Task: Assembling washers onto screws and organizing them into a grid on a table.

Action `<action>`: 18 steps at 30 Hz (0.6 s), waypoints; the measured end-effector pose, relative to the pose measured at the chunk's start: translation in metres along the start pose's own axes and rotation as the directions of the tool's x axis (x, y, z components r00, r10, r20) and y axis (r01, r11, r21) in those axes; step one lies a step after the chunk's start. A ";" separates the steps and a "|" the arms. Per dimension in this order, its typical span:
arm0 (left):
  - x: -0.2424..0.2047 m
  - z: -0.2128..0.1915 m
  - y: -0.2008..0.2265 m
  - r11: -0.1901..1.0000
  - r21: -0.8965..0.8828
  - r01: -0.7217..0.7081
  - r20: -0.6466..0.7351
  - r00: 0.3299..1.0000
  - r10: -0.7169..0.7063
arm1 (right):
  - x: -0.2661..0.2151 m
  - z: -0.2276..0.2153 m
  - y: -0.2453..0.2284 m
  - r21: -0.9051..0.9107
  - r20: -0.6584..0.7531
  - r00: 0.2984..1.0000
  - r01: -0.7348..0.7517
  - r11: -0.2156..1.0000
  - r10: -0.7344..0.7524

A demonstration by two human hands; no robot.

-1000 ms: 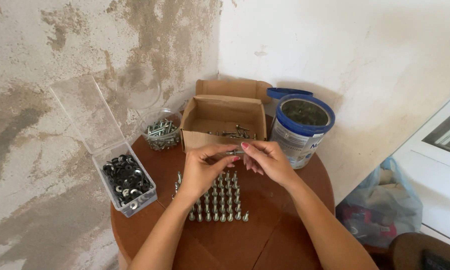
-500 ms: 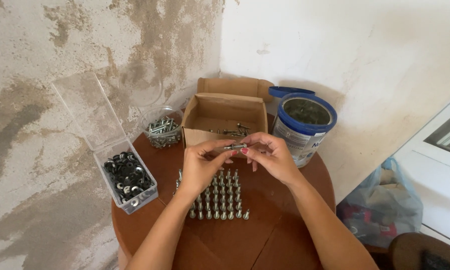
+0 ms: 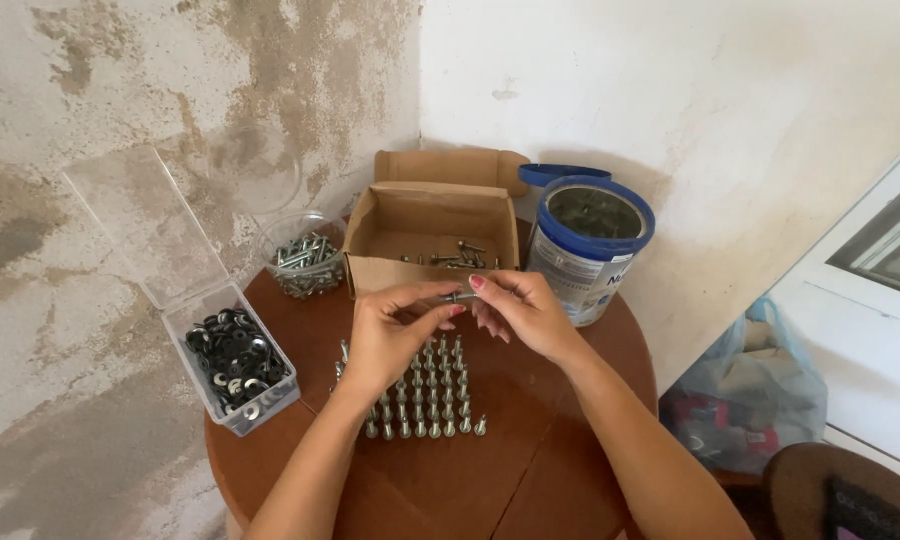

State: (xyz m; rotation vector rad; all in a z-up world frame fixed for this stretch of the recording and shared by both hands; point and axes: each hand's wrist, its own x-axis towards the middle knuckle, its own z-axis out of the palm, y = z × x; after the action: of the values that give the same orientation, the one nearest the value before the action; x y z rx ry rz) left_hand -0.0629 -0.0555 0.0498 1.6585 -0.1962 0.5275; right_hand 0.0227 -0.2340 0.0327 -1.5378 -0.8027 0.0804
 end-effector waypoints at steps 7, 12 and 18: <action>0.001 -0.004 -0.004 1.000 0.016 -0.009 -0.047 0.999 0.010 | 0.000 -0.001 0.000 0.035 -0.035 0.995 0.091 0.995 -0.089; 0.000 -0.004 -0.007 1.000 0.014 -0.019 -0.034 0.999 0.020 | 0.000 -0.007 0.009 0.023 -0.028 0.998 0.064 0.998 -0.063; 0.001 -0.003 -0.004 0.999 0.028 -0.033 -0.024 0.999 0.034 | 0.001 -0.009 0.008 0.031 -0.004 0.999 0.039 0.999 -0.039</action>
State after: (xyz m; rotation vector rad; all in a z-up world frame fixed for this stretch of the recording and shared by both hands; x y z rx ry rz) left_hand -0.0615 -0.0514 0.0467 1.6772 -0.2002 0.5778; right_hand 0.0308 -0.2403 0.0274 -1.4923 -0.8249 0.0617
